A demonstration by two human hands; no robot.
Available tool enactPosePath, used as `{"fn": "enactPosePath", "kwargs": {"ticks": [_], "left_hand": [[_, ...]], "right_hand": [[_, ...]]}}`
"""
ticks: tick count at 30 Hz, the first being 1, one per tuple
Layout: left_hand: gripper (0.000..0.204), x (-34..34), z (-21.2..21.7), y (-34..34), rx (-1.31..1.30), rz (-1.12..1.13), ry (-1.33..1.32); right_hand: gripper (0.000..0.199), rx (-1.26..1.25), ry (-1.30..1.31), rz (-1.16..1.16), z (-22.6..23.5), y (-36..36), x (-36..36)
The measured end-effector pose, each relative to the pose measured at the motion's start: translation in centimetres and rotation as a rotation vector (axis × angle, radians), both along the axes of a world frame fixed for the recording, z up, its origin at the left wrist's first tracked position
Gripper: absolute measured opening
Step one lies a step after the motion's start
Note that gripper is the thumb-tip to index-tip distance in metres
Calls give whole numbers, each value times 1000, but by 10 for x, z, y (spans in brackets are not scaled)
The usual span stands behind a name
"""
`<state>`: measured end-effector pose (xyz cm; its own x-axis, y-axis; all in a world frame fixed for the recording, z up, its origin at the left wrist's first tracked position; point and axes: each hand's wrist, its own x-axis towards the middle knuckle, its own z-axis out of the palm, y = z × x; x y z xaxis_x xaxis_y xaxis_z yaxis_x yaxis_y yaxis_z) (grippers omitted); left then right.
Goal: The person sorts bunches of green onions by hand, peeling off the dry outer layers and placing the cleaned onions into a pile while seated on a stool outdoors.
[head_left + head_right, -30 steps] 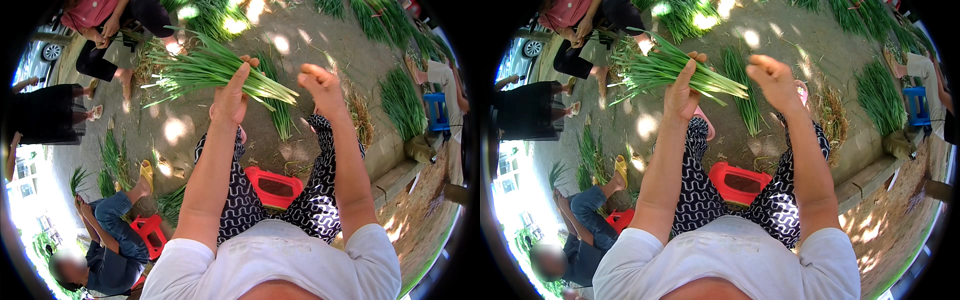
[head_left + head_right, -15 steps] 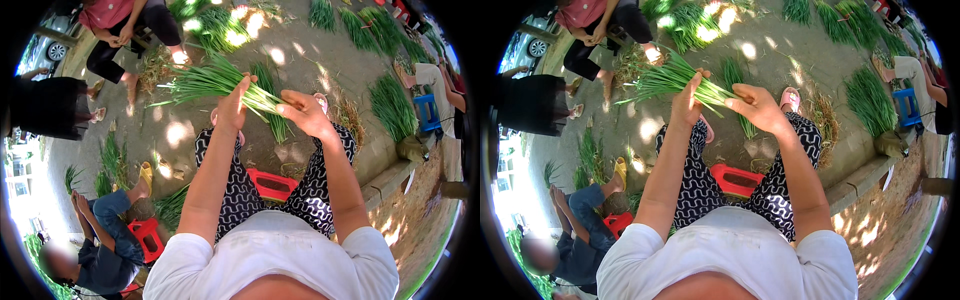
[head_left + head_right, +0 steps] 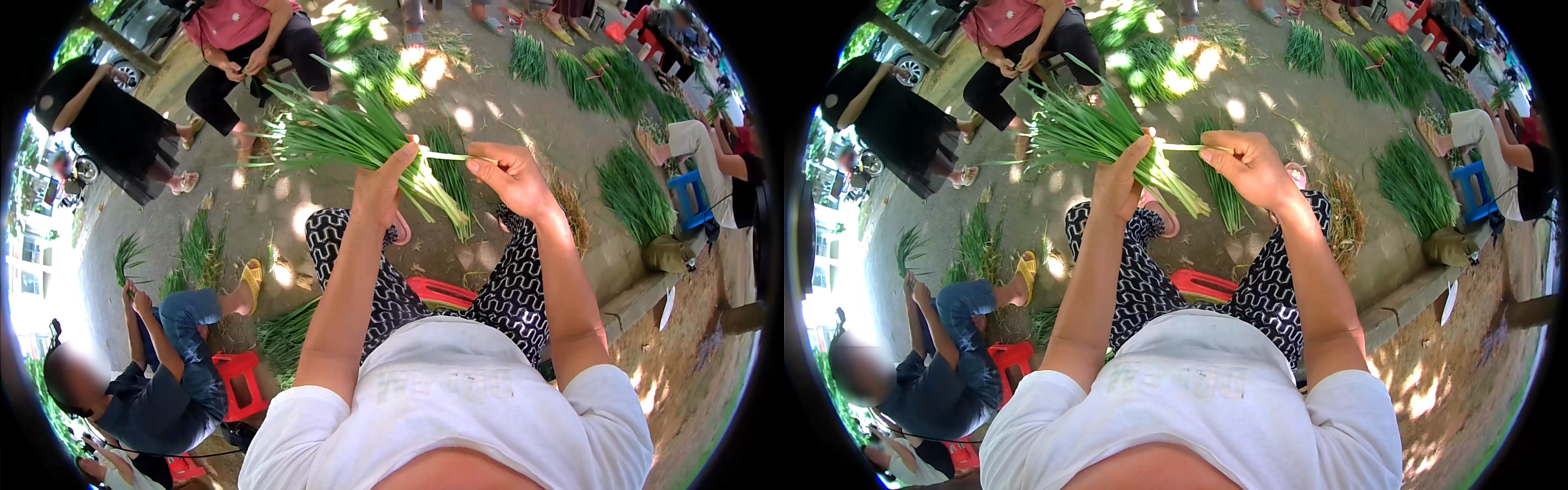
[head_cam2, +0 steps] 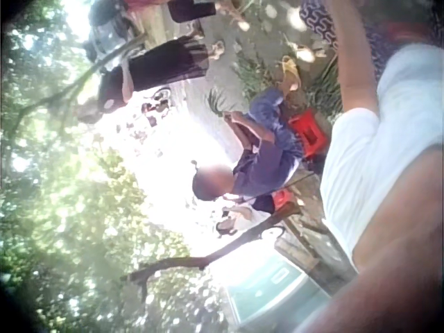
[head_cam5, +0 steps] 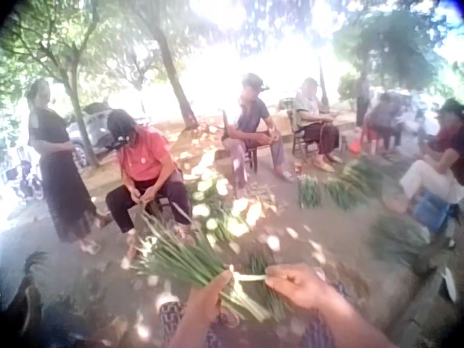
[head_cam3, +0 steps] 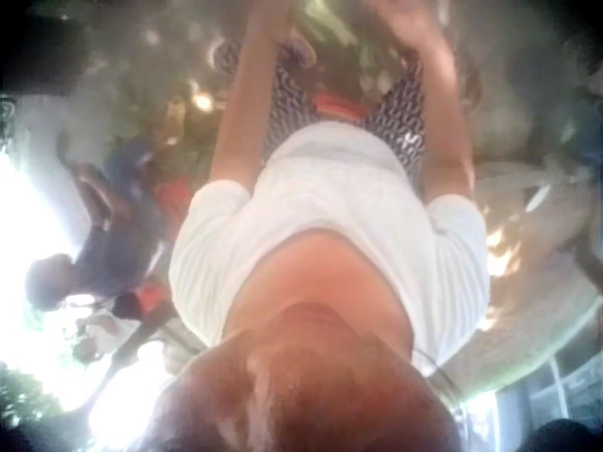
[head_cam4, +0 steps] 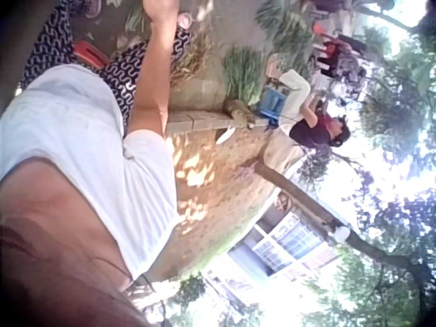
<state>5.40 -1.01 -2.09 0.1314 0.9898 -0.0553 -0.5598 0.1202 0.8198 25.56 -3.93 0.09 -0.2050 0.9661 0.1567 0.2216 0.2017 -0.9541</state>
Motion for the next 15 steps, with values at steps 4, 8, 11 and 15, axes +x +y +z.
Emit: {"fn": "enactPosePath", "kwargs": {"ticks": [4,8,11,15], "left_hand": [[22,-6,14,-19,78,81,116],[23,-7,24,-35,152,84,36],[25,-14,24,-40,241,74,47],[26,-24,32,-46,286,74,3]], "right_hand": [[25,151,-56,-64,21,-26,-13],[26,191,-6,-39,25,-36,-16],[26,272,-15,-49,28,-44,-23],[21,156,-324,-50,47,-52,-33]]}}
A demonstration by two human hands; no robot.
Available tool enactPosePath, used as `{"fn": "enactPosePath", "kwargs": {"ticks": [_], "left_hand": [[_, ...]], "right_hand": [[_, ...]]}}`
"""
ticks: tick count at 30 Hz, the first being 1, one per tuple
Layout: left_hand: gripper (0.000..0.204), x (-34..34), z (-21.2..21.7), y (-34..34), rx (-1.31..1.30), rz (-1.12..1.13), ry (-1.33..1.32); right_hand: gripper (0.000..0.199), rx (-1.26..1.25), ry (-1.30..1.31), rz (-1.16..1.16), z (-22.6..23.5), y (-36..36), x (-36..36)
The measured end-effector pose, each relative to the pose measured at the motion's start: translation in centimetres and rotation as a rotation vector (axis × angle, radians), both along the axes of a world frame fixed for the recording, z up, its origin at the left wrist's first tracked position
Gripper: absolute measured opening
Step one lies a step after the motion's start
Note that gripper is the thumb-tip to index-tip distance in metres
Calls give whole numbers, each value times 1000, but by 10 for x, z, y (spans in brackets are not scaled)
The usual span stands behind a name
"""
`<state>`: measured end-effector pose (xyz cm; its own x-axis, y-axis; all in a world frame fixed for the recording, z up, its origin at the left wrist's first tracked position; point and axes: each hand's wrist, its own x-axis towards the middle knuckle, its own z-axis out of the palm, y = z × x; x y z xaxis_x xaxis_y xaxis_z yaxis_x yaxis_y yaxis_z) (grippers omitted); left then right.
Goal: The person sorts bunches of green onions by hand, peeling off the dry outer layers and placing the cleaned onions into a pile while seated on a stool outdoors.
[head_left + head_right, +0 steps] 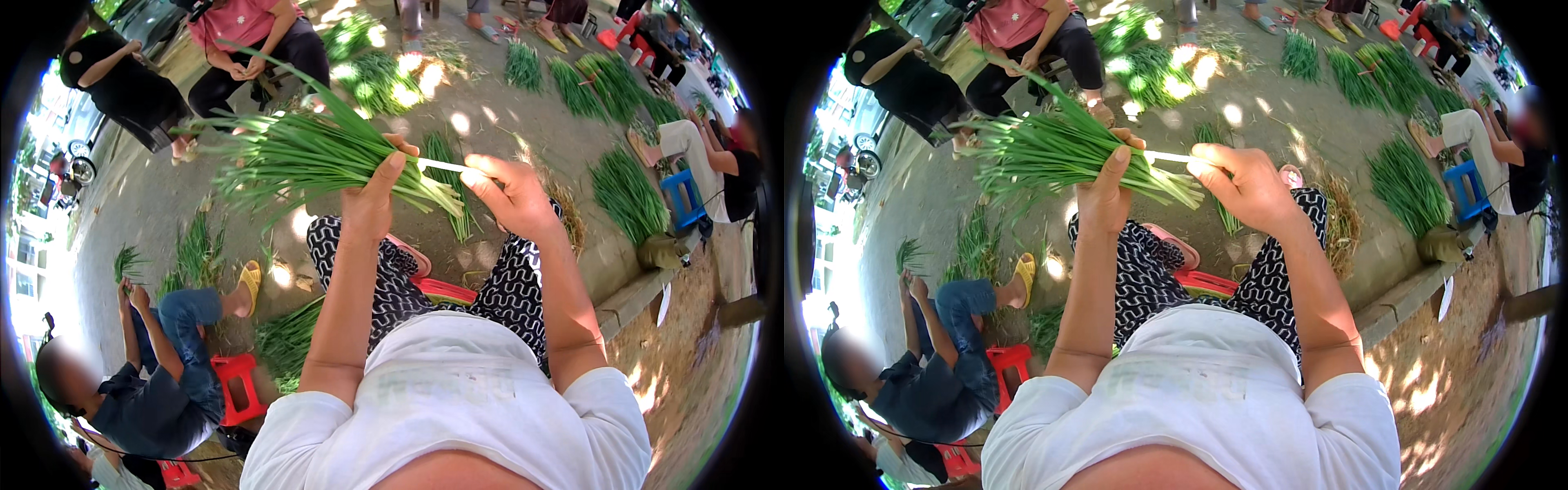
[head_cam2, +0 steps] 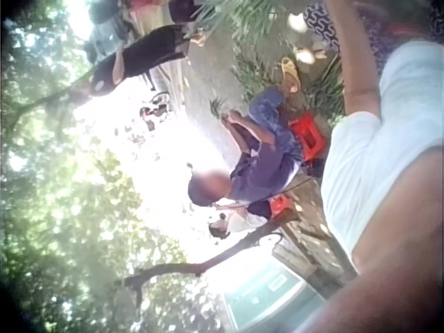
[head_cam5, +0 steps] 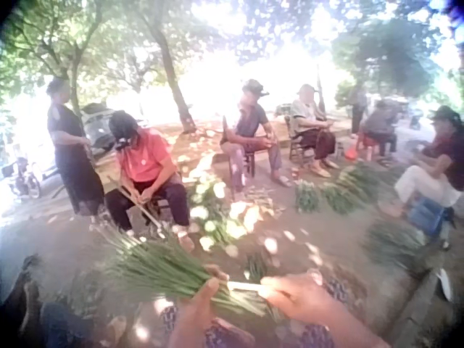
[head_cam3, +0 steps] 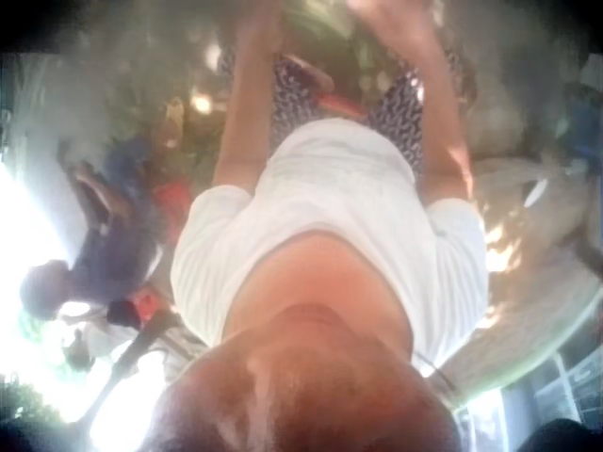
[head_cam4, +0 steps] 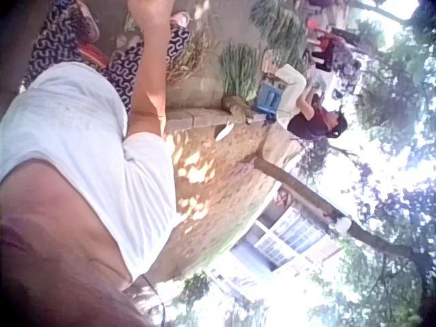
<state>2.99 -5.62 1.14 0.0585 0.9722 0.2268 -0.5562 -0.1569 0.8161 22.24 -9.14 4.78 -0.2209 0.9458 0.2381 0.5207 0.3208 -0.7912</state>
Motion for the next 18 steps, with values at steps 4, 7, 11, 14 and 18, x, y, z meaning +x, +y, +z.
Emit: {"fn": "enactPosePath", "kwargs": {"ticks": [4,7,11,14,18], "left_hand": [[29,-4,-2,4,19,22,27],[30,-5,-9,7,-11,62,48],[33,-8,-33,17,-82,31,-39],[32,-8,-34,18,-107,33,-90],[27,-7,-27,16,-129,48,-98]], "right_hand": [[14,463,-114,-4,-12,10,-5],[10,667,-178,-48,-15,14,-13],[10,672,-153,-55,-24,19,-26],[14,669,-128,-9,-33,24,-30],[18,359,128,-43,-39,21,-33]]}}
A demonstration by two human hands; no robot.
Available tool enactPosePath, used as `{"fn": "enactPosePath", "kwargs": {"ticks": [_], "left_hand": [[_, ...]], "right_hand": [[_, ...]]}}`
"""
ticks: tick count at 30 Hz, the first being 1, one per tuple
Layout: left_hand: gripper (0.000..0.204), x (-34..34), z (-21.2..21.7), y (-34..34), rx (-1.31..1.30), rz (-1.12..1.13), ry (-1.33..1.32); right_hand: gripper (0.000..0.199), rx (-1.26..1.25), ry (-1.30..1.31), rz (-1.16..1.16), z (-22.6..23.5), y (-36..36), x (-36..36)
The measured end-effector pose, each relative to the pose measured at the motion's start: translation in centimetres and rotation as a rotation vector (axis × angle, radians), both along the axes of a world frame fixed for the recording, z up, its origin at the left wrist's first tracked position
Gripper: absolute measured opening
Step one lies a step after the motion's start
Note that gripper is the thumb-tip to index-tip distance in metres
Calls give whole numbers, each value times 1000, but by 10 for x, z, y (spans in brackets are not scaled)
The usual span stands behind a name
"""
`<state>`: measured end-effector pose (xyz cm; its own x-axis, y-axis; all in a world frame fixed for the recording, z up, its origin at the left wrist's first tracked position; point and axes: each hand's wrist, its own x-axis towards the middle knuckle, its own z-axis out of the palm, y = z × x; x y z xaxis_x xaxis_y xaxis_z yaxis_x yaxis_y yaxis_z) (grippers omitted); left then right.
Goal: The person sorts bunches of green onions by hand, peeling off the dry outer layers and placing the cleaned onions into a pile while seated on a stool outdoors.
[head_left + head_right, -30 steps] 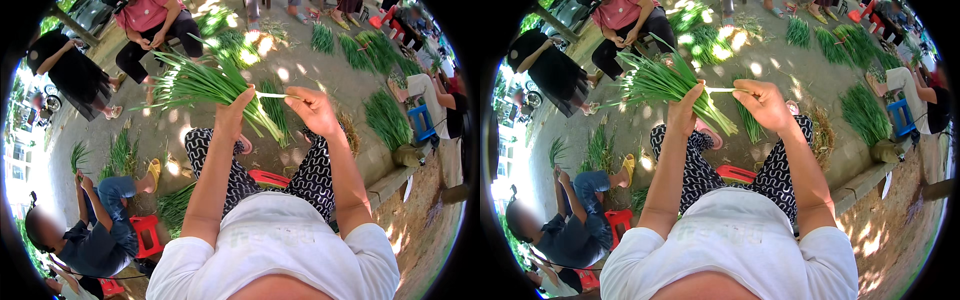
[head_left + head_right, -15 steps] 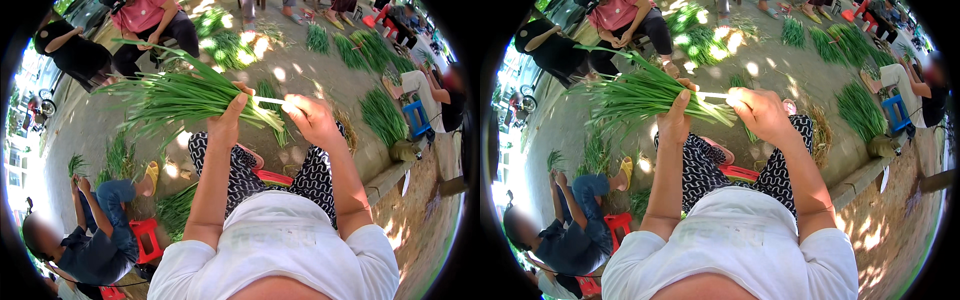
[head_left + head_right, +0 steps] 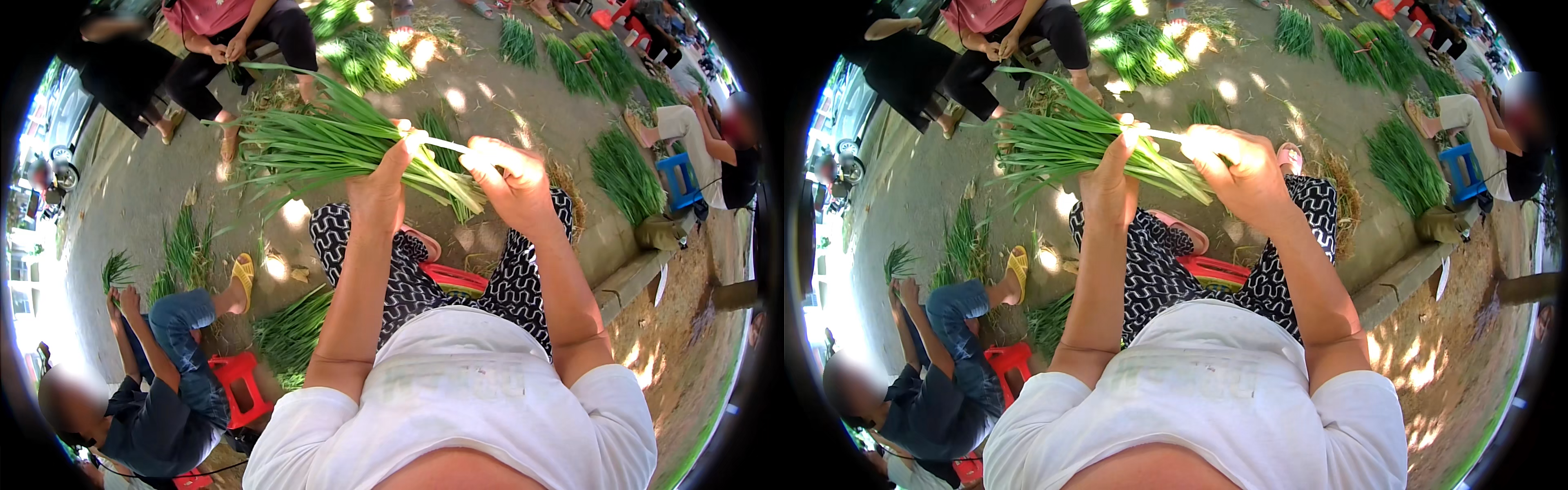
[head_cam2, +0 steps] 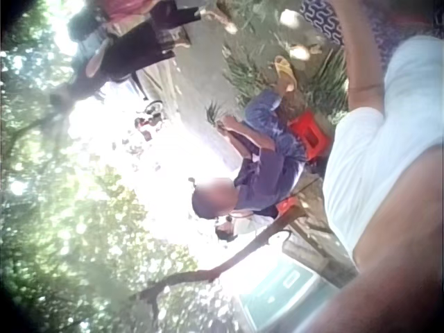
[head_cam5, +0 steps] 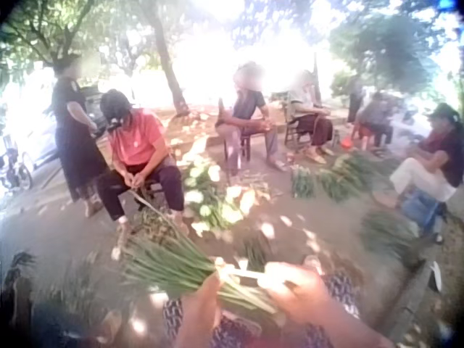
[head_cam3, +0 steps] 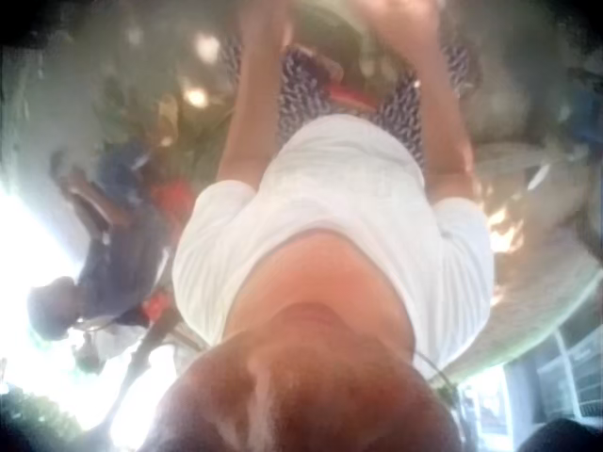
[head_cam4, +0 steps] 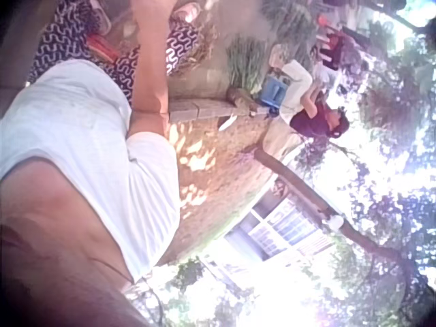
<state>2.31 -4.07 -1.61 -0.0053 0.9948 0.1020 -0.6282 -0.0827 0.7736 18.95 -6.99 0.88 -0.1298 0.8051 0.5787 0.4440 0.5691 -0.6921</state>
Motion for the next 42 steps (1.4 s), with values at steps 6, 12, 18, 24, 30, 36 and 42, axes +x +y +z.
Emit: {"fn": "enactPosePath", "kwargs": {"ticks": [6,12,18,24,30,36,42], "left_hand": [[27,-3,10,-3,-14,68,-46],[27,-1,14,-3,34,158,-10],[28,5,18,-4,79,150,-62],[29,5,13,-3,95,68,-105],[30,11,10,-1,101,53,-86],[29,22,11,-3,128,74,-48],[29,34,20,-9,156,100,100]], "right_hand": [[40,-66,165,-280,-3,-6,-3],[38,-219,695,83,-7,-18,-17],[59,-673,1067,83,14,-13,-7],[68,-747,985,80,26,-9,-3],[62,-748,908,81,20,-5,7],[56,-714,936,104,21,-2,18],[51,-677,890,15,22,-3,23]]}}
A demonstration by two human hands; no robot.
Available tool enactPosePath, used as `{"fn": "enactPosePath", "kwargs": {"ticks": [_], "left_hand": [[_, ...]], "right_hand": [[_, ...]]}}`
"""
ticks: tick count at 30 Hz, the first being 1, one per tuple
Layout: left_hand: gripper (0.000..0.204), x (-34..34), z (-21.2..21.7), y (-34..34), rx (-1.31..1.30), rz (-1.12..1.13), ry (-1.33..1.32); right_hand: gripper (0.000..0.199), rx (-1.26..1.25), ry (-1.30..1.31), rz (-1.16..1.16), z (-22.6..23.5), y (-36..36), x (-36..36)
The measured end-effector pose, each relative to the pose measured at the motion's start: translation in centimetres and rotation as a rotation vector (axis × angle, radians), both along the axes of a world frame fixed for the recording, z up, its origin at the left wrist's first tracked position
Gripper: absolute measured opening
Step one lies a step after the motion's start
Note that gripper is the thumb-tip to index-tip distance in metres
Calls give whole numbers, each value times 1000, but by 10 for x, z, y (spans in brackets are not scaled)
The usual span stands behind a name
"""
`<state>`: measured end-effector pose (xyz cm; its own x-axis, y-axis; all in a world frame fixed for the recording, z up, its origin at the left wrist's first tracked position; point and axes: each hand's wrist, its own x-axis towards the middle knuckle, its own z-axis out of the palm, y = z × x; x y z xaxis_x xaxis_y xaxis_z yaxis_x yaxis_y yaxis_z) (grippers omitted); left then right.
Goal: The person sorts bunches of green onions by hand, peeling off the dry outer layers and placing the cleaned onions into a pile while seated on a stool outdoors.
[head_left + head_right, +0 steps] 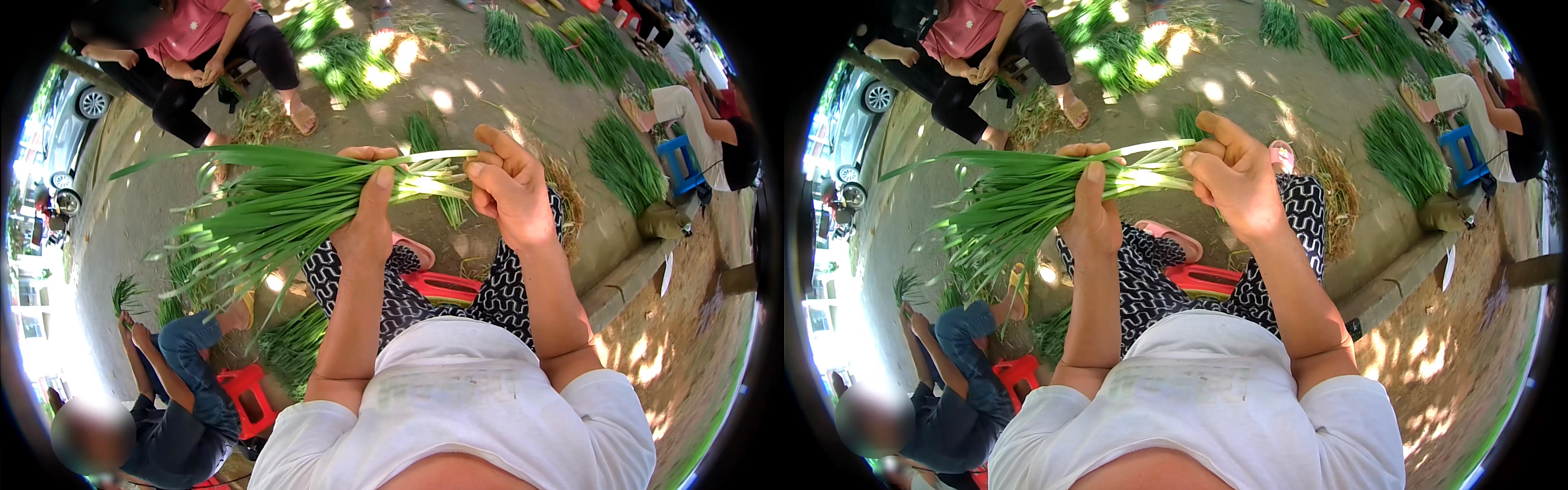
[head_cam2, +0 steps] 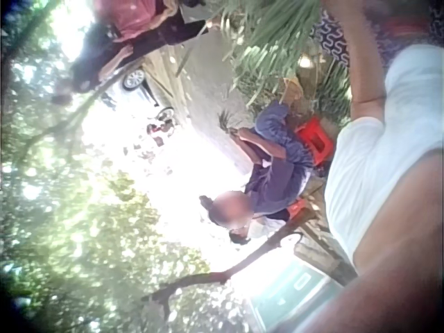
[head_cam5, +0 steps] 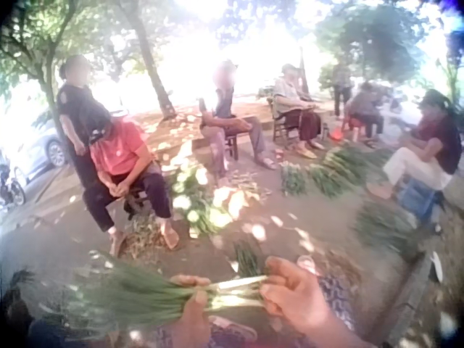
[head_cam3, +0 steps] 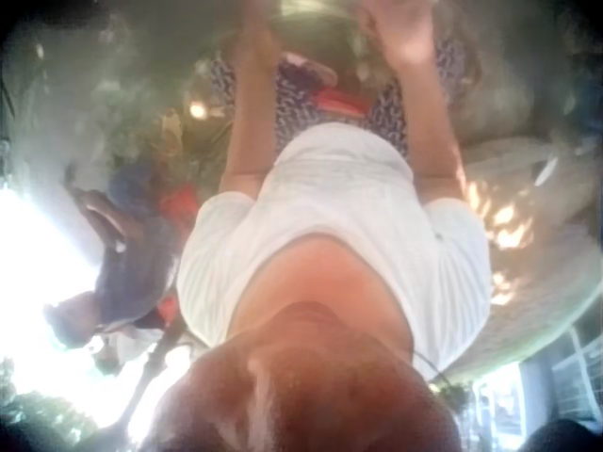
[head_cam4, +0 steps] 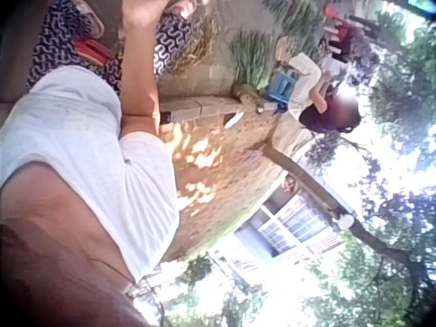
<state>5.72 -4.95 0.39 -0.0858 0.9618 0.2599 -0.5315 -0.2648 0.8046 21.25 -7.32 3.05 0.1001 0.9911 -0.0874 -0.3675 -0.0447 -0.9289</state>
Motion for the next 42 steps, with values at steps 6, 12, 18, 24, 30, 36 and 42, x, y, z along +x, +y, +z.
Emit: {"fn": "enactPosePath", "kwargs": {"ticks": [6,12,18,24,30,36,42], "left_hand": [[21,9,2,-4,43,67,215],[13,14,5,-7,69,86,305],[20,7,2,-4,-22,69,175],[21,0,0,6,-146,56,124],[19,6,-2,4,-230,-8,68],[13,4,3,2,-270,-11,163],[10,4,20,-2,-168,114,282]], "right_hand": [[52,68,-143,-43,0,-8,3],[50,89,-155,-10,4,-19,1],[41,406,-121,-24,-2,-21,41],[33,182,-1655,-359,-73,-17,197],[46,150,-805,-76,-18,-20,88],[45,509,-1034,179,3,-14,28],[48,568,-1086,190,-6,-11,16]]}}
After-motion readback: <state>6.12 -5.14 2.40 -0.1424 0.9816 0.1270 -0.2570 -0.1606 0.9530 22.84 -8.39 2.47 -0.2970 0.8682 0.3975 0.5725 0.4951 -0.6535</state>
